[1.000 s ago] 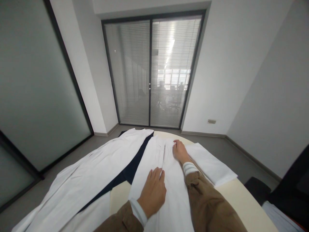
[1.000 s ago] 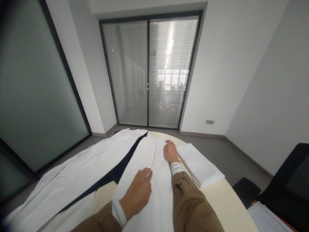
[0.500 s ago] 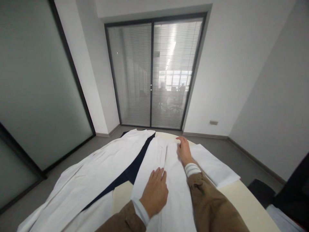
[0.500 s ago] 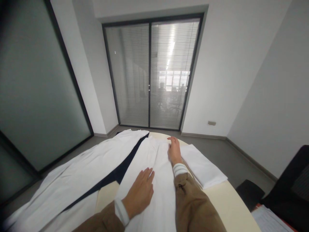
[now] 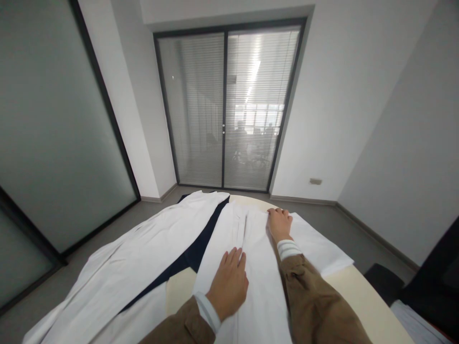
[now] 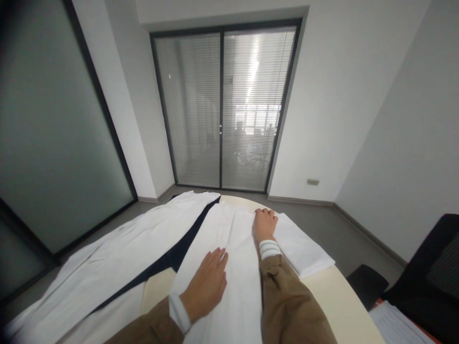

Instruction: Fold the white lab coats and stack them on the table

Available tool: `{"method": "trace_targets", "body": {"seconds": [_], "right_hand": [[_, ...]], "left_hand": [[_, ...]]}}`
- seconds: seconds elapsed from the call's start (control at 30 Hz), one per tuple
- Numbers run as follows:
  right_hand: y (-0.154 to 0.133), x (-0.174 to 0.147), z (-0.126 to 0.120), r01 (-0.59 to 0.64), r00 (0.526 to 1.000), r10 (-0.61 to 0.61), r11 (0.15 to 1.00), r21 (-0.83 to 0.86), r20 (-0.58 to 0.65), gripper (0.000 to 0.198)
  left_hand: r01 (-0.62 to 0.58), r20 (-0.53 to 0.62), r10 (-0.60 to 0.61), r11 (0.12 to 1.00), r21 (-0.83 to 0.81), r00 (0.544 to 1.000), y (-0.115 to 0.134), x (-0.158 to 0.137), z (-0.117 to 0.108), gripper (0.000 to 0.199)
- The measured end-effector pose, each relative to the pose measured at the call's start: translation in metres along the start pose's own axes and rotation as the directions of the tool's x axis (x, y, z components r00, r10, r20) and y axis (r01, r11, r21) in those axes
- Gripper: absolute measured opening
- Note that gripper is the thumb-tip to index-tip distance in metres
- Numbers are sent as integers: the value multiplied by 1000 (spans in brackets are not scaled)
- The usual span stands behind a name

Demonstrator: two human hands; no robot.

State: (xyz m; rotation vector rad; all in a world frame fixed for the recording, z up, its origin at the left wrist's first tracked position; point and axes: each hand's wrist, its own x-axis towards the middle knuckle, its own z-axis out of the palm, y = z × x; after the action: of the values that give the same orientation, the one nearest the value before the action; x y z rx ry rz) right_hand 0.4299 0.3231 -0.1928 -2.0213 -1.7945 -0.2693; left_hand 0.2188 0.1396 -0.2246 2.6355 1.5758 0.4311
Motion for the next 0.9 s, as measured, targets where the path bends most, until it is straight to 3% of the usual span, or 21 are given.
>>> {"method": "trace_targets", "body": {"seconds": [0.17, 0.3, 0.47, 0.53, 0.6, 0.67, 0.73, 0.9], "right_hand": [[0, 4, 3, -25, 995, 44, 977, 212, -88, 36], [1, 6, 8, -118, 981, 174, 879, 462, -82, 36], [-4, 7, 5, -92, 964, 212, 831, 549, -159, 40], [-9, 5, 4, -84, 986, 140, 883, 461, -89, 37], [-15, -1, 6, -29, 997, 6, 945, 326, 73, 36], [-21, -9, 11, 71, 967, -128, 966, 247, 219, 36], [-26, -18, 17, 145, 940, -208, 961, 235, 271, 41], [-41, -31, 21, 189, 868, -243, 968, 164, 433, 63]], "left_hand": [[2, 2, -2, 1000, 6, 1000, 1, 0, -1, 53], [-7, 0, 7, 1000, 23, 1000, 0, 1, 1, 54], [-14, 5, 14, 1000, 24, 1000, -1, 0, 2, 55], [4, 1, -4, 1000, 7, 1000, 0, -1, 0, 55], [48, -17, -48, 999, -15, 999, 0, -2, -1, 55], [106, -28, -108, 993, -43, 994, 1, -3, -2, 57], [144, -18, -146, 987, -68, 989, 0, -3, -3, 59], [131, 3, -131, 988, -84, 991, -2, -3, -6, 59]]}}
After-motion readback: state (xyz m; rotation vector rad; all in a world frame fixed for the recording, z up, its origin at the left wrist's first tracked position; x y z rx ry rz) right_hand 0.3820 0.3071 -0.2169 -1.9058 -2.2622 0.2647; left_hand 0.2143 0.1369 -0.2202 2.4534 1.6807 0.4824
